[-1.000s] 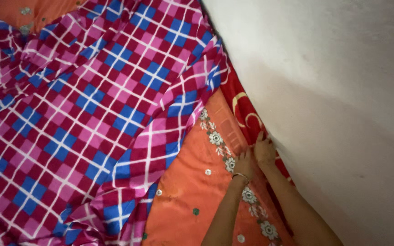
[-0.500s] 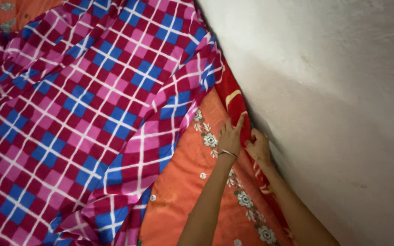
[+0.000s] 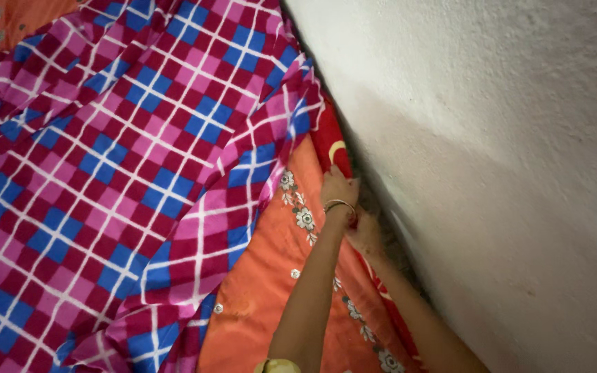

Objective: The person makes a bed by smoothing an orange sheet, positioning a red patterned pillow, and then spreading and smoothing a large purple plaid blanket over the surface, tucking the edges in along the wall.

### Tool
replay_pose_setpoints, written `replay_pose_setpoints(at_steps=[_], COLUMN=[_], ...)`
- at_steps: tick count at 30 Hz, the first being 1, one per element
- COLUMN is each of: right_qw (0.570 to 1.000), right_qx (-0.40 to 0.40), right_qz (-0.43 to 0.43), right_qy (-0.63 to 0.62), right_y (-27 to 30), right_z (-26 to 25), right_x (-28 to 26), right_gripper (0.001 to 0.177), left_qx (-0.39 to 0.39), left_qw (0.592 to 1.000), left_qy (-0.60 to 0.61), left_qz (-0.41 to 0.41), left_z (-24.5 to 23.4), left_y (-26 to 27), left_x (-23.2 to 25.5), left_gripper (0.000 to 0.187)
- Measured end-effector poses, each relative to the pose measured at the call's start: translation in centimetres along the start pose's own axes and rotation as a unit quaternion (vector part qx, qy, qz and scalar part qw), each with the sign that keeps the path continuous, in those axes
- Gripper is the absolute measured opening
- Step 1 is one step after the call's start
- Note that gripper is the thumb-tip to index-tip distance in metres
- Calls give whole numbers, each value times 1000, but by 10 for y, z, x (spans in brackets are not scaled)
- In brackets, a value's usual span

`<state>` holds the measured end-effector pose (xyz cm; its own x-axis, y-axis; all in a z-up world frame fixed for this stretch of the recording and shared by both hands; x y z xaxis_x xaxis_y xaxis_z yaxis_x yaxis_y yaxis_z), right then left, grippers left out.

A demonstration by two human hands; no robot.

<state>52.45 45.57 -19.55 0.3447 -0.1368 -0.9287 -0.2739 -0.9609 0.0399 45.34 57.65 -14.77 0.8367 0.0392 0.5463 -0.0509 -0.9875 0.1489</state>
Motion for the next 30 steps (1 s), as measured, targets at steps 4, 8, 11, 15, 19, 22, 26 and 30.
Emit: replay_pose_setpoints(at_steps=[4, 8, 11, 15, 19, 22, 26, 30], right_qw=[998, 884, 966, 942, 896, 871, 930, 963], right_qx=[-12, -46, 47, 54, 64, 65, 45, 140], right_qz=[-27, 325, 62, 169, -7, -106, 30, 131], right_qy=[-50, -334, 247, 283, 439, 475, 364, 191], right_y=[-2, 17, -1, 14, 41, 68, 103, 157], right_z=[11, -5, -49, -56, -48, -46, -62, -72], right_x=[25, 81, 33, -5, -71, -86, -33, 12], right_gripper=[37, 30, 29, 53, 58, 65, 65, 54], left_qx=[-14, 14, -50, 5, -89, -74, -119, -133], left_qw=[995, 983, 957, 993, 993, 981, 978, 977], left_qy=[8, 170, 284, 116, 8, 54, 25, 49], left_qz=[-98, -74, 28, 21, 77, 171, 171, 157], left_z=[-10, -8, 28, 63, 101, 81, 42, 34], left_y=[-5, 11, 17, 36, 70, 107, 171, 231], left_x=[-19, -16, -1, -41, -65, -52, -27, -22], left_gripper=[45, 34, 31, 54, 59, 55, 68, 74])
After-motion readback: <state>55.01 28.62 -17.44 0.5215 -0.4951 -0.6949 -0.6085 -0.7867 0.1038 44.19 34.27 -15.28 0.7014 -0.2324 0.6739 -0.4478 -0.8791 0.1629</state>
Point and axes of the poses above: each hand's wrist, its own y-axis away from the middle knuckle, its own z-axis out of the palm, x = y × z, the point moved 7 cm from there along -y, towards the middle knuckle, and after that the axes turned 2 degrees about -z, right-handed, at the moved point
